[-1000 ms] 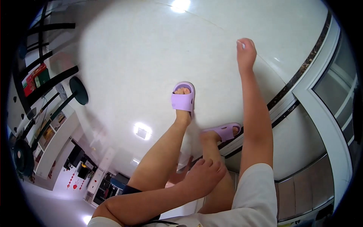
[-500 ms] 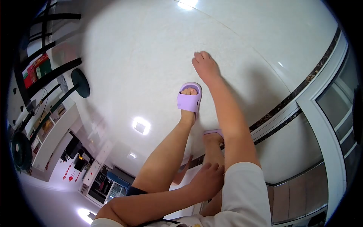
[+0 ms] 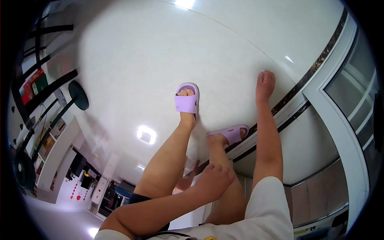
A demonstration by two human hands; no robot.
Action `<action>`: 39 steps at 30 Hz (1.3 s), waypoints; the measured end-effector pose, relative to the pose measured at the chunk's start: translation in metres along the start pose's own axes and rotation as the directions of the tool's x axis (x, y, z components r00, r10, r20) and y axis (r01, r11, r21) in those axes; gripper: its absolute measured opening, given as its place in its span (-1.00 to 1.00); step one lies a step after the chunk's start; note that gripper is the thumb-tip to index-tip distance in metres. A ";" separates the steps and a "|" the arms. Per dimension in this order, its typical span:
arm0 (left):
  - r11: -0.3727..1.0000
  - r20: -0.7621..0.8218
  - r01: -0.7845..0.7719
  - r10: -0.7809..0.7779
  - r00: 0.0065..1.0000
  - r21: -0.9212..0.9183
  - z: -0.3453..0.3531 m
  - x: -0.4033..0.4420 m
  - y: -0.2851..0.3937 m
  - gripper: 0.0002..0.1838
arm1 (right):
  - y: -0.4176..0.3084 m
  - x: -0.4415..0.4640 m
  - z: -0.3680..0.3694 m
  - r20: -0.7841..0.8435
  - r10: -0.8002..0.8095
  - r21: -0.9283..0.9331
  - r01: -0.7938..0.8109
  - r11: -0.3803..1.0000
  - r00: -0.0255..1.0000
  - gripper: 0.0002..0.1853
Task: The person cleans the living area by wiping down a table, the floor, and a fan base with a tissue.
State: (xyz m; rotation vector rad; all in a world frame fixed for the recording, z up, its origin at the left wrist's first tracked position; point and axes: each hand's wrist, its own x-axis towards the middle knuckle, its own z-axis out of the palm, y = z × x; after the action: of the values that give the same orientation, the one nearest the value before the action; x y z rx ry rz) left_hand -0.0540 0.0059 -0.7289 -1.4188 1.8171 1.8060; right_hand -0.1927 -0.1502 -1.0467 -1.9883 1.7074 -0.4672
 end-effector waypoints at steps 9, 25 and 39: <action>0.994 -0.032 -0.041 0.045 0.998 0.101 0.010 0.004 0.000 -0.72 | -0.049 -0.051 0.046 0.120 -0.162 -0.091 0.173 0.981 0.979 -0.86; 0.984 -0.117 0.178 -0.174 0.978 0.024 0.059 -0.013 -0.029 -0.66 | -0.059 -0.179 -0.175 0.670 0.541 0.683 -0.707 -0.182 0.508 -0.97; 0.861 -0.335 0.453 -0.367 0.868 0.231 -0.094 -0.291 0.030 -0.69 | -0.200 -0.256 -0.527 0.730 0.241 0.651 -0.546 -0.527 0.639 -0.92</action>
State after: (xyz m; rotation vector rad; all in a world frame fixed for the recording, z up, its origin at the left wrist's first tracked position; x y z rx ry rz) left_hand 0.1166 0.0537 -0.4776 -1.8324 1.6434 1.1059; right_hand -0.3569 0.0546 -0.4856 0.1669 0.9463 -0.8374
